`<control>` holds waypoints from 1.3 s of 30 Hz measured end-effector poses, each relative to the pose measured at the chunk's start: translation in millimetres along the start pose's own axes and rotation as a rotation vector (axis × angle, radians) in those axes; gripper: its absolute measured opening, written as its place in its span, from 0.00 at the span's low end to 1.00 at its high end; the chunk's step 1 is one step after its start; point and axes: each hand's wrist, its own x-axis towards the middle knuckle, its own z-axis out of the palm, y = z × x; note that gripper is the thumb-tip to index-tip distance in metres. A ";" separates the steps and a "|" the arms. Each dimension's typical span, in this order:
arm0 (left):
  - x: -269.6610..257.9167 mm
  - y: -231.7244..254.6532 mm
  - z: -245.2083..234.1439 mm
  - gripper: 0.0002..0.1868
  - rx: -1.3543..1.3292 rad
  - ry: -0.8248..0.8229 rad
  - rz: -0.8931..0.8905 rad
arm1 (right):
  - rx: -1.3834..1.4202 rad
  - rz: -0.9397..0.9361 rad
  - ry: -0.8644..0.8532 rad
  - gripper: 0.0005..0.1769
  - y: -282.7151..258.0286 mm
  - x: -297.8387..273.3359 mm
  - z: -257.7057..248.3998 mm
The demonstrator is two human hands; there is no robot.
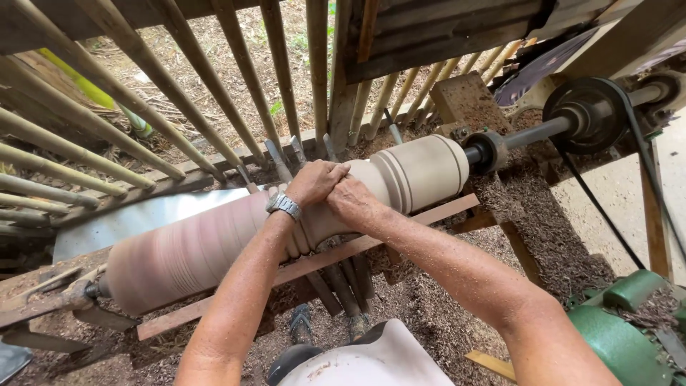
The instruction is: Sanding and finishing a turned wooden furniture leg on a mechanical lathe.
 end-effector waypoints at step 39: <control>36.7 18.9 28.3 0.21 0.075 0.015 0.052 | -0.052 0.032 0.174 0.08 21.1 -25.1 -17.4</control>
